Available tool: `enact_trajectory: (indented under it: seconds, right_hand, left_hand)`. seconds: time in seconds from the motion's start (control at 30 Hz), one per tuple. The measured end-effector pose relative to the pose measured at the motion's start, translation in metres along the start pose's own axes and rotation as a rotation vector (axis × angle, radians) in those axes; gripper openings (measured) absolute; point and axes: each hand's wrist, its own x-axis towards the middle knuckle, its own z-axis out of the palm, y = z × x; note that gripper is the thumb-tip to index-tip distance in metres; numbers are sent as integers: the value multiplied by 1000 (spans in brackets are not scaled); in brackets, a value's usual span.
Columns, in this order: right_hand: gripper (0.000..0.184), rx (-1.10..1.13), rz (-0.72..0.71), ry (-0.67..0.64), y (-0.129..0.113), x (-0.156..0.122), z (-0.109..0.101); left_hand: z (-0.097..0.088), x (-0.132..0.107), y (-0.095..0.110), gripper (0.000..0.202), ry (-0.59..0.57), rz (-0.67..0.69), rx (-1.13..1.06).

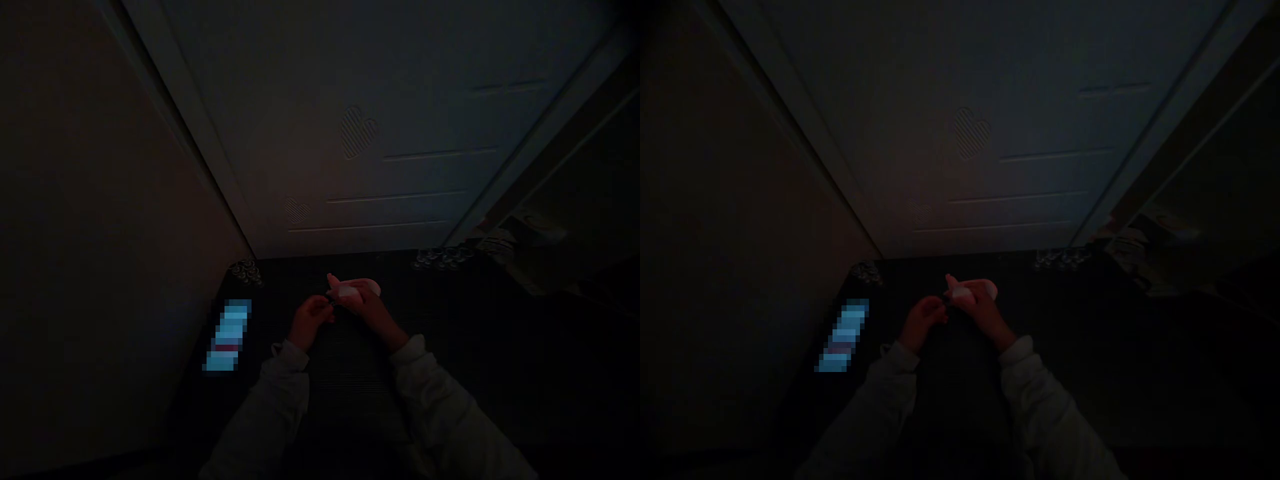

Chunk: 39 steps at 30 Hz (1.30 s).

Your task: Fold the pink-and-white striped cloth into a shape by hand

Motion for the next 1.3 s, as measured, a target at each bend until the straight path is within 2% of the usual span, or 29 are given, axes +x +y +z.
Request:
enact_trajectory:
  seconds: [0.2, 0.33, 0.43, 0.67, 0.8, 1.0, 1.3]
  right_hand:
    - [26, -64, -102, -28, -3, 0, -1]
    - [31, -44, -76, 12, -7, -1, 0]
    - [32, -63, -92, -6, -8, -1, -1]
    - [34, 16, -25, -3, -1, -1, -1]
    - [30, 0, -48, -39, -1, -1, -1]
    - [29, -96, -117, 5, -1, -1, 1]
    - [29, -76, -90, -4, -7, -3, 1]
  left_hand:
    - [0, 0, 2, 31, 1, -13, -8]
    - [1, 0, 3, 31, 5, -1, 1]
    - [1, -1, 4, 32, -11, 27, 21]
    - [0, 0, 2, 31, -9, 18, 15]
    - [0, 1, 2, 34, 32, -32, -15]
    - [3, 0, 3, 36, -9, -36, 15]
    - [5, -2, 4, 40, -32, 2, 27]
